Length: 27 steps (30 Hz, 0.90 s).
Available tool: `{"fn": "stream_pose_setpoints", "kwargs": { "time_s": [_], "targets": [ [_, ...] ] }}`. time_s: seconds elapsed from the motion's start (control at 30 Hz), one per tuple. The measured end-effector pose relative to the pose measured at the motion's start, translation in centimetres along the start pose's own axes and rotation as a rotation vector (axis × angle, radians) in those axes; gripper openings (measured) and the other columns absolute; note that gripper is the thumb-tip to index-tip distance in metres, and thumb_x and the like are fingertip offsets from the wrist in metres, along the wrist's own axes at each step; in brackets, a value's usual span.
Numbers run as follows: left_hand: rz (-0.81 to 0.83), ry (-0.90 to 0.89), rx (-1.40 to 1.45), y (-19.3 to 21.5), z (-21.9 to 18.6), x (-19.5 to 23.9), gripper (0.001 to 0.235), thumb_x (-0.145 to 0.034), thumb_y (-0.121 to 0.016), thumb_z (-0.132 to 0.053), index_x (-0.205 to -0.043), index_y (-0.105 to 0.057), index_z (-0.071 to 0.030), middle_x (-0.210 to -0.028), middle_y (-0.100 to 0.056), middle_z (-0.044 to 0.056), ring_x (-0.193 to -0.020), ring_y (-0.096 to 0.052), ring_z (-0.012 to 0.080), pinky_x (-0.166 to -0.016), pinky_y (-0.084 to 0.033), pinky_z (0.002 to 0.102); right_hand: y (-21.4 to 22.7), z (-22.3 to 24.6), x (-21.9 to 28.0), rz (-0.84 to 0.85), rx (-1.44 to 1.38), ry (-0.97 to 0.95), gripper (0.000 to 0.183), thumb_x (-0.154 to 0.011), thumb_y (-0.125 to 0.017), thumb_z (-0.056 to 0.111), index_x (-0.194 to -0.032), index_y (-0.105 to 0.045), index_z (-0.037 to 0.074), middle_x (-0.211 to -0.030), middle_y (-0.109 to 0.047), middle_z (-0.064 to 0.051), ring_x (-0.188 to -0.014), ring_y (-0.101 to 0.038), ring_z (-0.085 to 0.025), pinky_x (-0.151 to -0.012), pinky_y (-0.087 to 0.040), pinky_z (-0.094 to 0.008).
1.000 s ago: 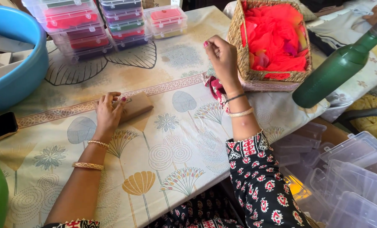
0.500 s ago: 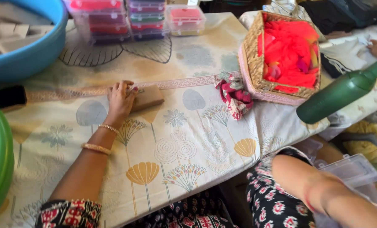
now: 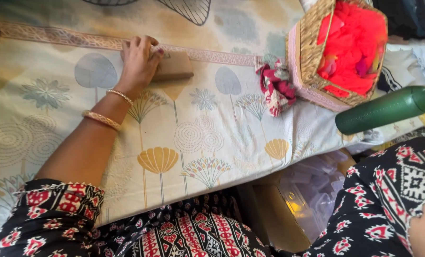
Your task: The recorder wraps small brown bars of soap in thin red decorative fabric.
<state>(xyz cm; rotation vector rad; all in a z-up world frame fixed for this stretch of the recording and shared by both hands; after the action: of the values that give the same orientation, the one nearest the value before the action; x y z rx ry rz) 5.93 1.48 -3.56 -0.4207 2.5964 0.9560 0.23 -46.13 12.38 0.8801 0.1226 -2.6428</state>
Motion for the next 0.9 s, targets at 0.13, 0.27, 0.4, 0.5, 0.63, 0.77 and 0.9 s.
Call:
{"fn": "stream_pose_setpoints", "kwargs": {
  "time_s": [0.13,0.27,0.4,0.5,0.63,0.77,0.9],
  "targets": [
    [0.020,0.027,-0.025,0.7,-0.7,0.0,0.033,-0.102,-0.066,-0.030,-0.127,-0.061,-0.010,-0.130,-0.056,0.016,-0.121,-0.041,0.0381,-0.107,-0.032,0.053,3.9,-3.4,4.0,0.025,0.050,0.022,0.012,-0.103,-0.065,0.020,-0.100,-0.060,0.009,-0.079,-0.056,-0.003,-0.066,-0.056,-0.014,-0.056,-0.046,-0.028],
    [0.035,0.040,-0.016,1.3,-1.7,0.2,0.034,-0.102,-0.066,-0.032,-0.127,-0.063,-0.010,-0.130,-0.056,0.018,-0.121,-0.040,0.0397,-0.106,-0.030,0.055,5.9,-1.4,4.7,0.048,0.131,0.070,0.013,-0.103,-0.065,0.020,-0.099,-0.060,0.009,-0.080,-0.057,-0.004,-0.067,-0.056,-0.014,-0.058,-0.047,-0.028],
    [0.039,0.013,-0.031,0.9,-1.2,-0.1,0.034,-0.102,-0.066,-0.032,-0.128,-0.064,-0.009,-0.129,-0.057,0.018,-0.121,-0.040,0.0402,-0.106,-0.030,0.056,2.5,7.5,-2.1,0.054,0.200,0.105,0.013,-0.103,-0.065,0.020,-0.099,-0.060,0.009,-0.082,-0.058,-0.005,-0.068,-0.057,-0.015,-0.059,-0.048,-0.028],
    [0.046,0.017,-0.051,0.8,-0.9,0.2,0.034,-0.102,-0.065,-0.032,-0.128,-0.064,-0.009,-0.129,-0.058,0.018,-0.121,-0.041,0.0403,-0.106,-0.030,0.057,2.5,8.9,-2.9,0.059,0.234,0.113,0.013,-0.104,-0.064,0.019,-0.098,-0.059,0.008,-0.083,-0.059,-0.005,-0.069,-0.058,-0.016,-0.061,-0.048,-0.029],
    [0.042,0.001,-0.053,0.7,-0.6,0.4,0.033,-0.102,-0.065,-0.032,-0.128,-0.065,-0.010,-0.129,-0.058,0.018,-0.122,-0.040,0.0414,-0.106,-0.030,0.057,3.3,10.1,-3.3,0.064,0.284,0.135,0.014,-0.104,-0.064,0.019,-0.098,-0.059,0.008,-0.084,-0.059,-0.006,-0.071,-0.058,-0.016,-0.062,-0.049,-0.029],
    [0.017,-0.027,-0.055,0.7,-0.3,0.1,0.032,-0.103,-0.065,-0.031,-0.128,-0.065,-0.012,-0.129,-0.058,0.018,-0.122,-0.040,0.0418,-0.107,-0.030,0.057,4.1,11.4,-4.3,0.075,0.334,0.182,0.014,-0.104,-0.064,0.019,-0.097,-0.059,0.007,-0.085,-0.060,-0.007,-0.072,-0.059,-0.017,-0.064,-0.050,-0.029],
    [0.028,-0.032,-0.049,0.6,-0.2,0.3,0.032,-0.103,-0.065,-0.031,-0.128,-0.065,-0.013,-0.129,-0.058,0.018,-0.122,-0.040,0.0413,-0.107,-0.030,0.057,5.0,12.4,-4.9,0.074,0.379,0.219,0.015,-0.104,-0.063,0.019,-0.096,-0.059,0.007,-0.086,-0.061,-0.008,-0.073,-0.060,-0.017,-0.066,-0.051,-0.029]
  ]
}}
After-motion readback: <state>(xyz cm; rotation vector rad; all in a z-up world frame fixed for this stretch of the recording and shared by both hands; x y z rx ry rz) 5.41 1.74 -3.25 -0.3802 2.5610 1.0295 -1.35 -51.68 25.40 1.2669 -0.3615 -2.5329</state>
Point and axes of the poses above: each hand's wrist, its own x-axis away from the middle knuckle, its own y-axis out of the back of the hand, z = x × y, the point moved 4 cm from there along -x, towards the middle knuckle
